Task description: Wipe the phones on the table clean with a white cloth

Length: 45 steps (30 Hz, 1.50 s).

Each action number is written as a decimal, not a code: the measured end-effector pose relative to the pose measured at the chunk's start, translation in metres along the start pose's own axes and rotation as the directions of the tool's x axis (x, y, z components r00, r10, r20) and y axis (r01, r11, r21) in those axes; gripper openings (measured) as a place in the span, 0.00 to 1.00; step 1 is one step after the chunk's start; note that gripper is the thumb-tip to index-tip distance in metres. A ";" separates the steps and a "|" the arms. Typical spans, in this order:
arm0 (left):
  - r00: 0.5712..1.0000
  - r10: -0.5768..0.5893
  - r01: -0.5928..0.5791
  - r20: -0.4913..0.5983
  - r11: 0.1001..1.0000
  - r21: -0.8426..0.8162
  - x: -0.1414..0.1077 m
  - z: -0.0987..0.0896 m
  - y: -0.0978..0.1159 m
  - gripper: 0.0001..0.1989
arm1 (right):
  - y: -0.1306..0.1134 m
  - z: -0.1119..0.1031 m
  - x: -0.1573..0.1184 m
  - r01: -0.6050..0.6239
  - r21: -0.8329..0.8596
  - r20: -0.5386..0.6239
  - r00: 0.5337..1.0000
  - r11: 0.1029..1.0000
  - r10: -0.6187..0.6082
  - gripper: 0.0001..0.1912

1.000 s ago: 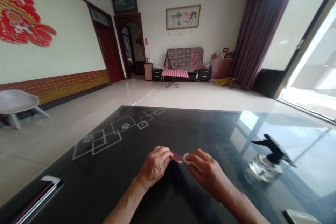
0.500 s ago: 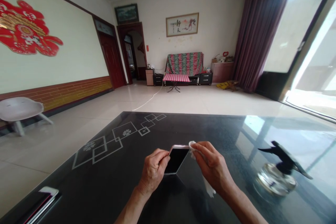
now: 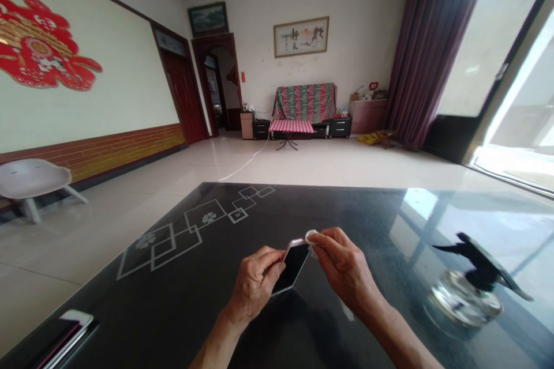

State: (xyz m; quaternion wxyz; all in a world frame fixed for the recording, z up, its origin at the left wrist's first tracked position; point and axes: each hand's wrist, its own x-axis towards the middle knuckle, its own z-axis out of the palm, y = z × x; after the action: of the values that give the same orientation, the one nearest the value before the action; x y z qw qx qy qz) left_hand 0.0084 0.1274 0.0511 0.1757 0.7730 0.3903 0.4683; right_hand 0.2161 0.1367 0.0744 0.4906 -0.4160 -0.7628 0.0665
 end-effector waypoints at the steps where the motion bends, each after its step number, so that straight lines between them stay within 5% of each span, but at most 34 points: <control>1: 1.000 0.001 -0.001 -0.007 1.000 0.005 0.000 0.000 0.000 0.09 | 0.001 -0.001 -0.001 -0.001 -0.001 0.002 1.000 1.000 0.001 0.10; 15: 0.998 0.020 -0.013 -0.065 0.995 0.100 0.000 0.003 0.007 0.08 | 0.006 -0.008 -0.014 -0.015 -0.006 -0.062 0.998 1.000 0.015 0.06; 30: 0.999 0.013 -0.012 -0.030 1.000 0.020 -0.001 0.014 0.007 0.08 | 0.004 -0.011 -0.020 -0.039 -0.060 -0.065 0.997 0.997 0.035 0.09; 39: 1.000 0.031 -0.031 -0.003 0.999 0.042 0.000 0.011 0.011 0.08 | -0.009 -0.014 -0.016 -0.046 -0.146 0.054 0.997 0.988 0.054 0.11; 45: 0.999 0.023 -0.023 0.038 1.000 0.019 0.000 0.007 0.007 0.08 | -0.019 -0.025 -0.006 0.099 -0.289 0.224 0.974 0.952 -0.033 0.13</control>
State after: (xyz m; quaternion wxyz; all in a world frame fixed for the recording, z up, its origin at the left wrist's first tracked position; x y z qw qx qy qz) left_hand 0.0172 0.1238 0.0524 0.1701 0.7878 0.3826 0.4517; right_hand 0.2262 0.1127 0.0927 0.3379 -0.4499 -0.8264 -0.0209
